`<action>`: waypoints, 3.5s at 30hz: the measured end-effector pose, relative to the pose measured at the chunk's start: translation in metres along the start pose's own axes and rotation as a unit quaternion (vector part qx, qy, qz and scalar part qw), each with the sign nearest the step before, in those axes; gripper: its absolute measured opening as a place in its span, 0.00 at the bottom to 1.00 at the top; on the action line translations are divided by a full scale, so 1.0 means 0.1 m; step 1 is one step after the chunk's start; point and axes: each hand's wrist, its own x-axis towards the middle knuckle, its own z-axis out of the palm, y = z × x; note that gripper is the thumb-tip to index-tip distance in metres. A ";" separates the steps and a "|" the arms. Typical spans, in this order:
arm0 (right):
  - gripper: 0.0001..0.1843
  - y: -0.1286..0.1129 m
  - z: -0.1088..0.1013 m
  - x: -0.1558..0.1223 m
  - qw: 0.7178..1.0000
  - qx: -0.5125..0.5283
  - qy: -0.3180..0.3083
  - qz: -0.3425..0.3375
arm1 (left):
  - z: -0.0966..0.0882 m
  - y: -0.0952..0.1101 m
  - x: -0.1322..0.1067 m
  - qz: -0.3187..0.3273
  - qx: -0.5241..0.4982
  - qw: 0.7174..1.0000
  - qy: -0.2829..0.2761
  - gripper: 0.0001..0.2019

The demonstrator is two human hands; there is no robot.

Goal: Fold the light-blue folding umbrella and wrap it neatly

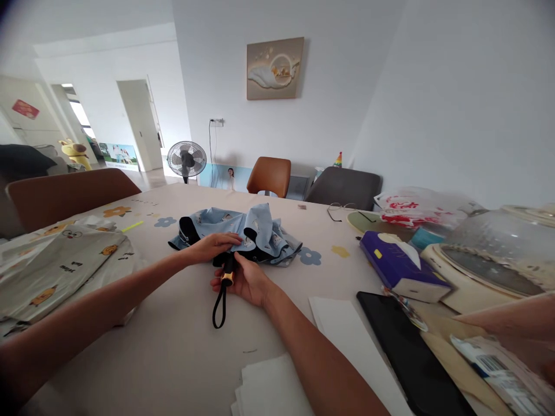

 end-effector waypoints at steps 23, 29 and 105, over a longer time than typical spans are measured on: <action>0.16 0.02 0.16 0.00 0.987 -0.039 0.153 -0.027 | 0.16 0.11 -0.07 0.028 0.086 0.992 0.086 0.14; 0.20 -0.02 0.19 -0.03 0.988 -0.049 0.144 0.003 | 0.14 0.15 -0.08 0.028 0.082 0.995 0.056 0.15; 0.14 0.03 0.21 -0.01 0.972 -0.156 0.173 -0.014 | -1.11 -0.53 0.04 -0.374 -0.034 0.917 0.136 0.08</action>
